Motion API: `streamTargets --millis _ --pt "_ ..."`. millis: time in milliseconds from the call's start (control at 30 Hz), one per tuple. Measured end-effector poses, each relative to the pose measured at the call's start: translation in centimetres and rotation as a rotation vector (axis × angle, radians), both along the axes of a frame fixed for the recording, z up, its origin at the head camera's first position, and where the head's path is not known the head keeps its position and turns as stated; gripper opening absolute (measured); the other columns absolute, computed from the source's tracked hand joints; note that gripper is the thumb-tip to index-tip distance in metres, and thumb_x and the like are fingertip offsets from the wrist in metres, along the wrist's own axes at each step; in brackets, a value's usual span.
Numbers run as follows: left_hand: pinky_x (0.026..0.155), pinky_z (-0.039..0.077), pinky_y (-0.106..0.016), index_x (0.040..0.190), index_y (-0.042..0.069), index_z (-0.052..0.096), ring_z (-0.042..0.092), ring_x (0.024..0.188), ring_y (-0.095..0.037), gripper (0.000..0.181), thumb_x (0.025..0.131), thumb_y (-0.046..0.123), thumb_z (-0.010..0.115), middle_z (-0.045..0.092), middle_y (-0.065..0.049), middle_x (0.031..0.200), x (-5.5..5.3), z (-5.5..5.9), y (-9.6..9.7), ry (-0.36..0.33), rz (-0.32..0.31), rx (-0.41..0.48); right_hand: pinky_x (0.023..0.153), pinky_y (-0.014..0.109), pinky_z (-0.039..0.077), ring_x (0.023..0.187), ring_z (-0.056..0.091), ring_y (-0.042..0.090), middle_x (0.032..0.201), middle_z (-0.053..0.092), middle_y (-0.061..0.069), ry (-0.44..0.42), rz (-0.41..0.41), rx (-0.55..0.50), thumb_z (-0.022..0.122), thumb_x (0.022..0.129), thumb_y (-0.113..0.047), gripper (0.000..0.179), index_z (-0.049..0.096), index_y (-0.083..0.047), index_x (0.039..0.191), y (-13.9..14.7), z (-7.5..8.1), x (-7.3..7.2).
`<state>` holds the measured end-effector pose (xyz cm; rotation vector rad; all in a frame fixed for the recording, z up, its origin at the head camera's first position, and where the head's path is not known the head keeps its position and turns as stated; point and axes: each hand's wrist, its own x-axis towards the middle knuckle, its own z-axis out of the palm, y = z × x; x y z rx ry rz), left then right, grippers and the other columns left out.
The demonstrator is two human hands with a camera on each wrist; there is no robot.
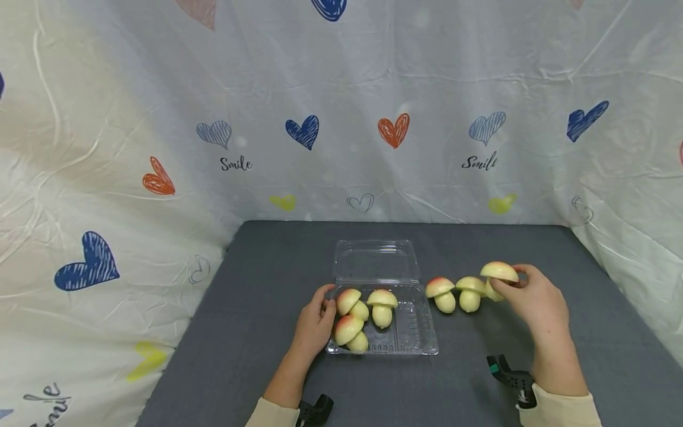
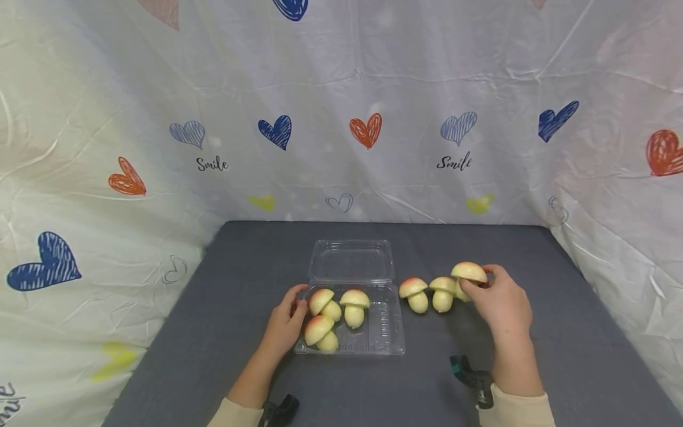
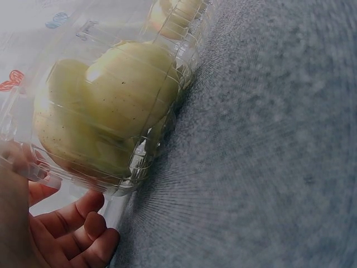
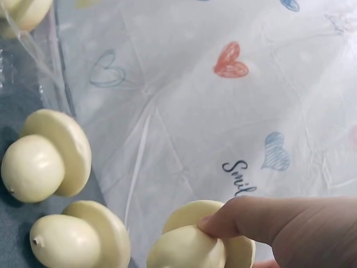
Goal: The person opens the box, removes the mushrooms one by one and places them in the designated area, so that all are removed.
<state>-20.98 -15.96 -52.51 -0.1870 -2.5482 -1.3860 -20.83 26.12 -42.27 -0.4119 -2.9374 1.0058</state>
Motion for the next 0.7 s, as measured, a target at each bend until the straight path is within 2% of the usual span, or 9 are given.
streamTargets --millis 467,700 --pt "0.051 0.041 -0.028 0.141 0.013 0.058 0.043 0.052 -0.007 0.035 0.106 0.016 0.054 0.056 0.007 0.079 0.0 0.1 0.0 -0.022 0.006 -0.008 0.076 0.06 0.045 0.112 0.051 0.057 0.14 0.046 0.037 -0.117 -0.085 0.024 0.056 0.094 -0.067 0.094 0.035 0.005 0.151 1.5 -1.4 -0.5" --pt "0.05 0.041 -0.029 0.141 0.012 0.058 0.043 0.051 -0.007 0.036 0.106 0.016 0.054 0.055 0.006 0.077 0.0 0.1 0.0 -0.018 -0.007 0.004 0.077 0.06 0.045 0.113 0.051 0.057 0.139 0.047 0.037 -0.141 -0.108 0.035 0.057 0.094 -0.066 0.093 0.036 0.006 0.149 1.9 -2.1 -0.8"
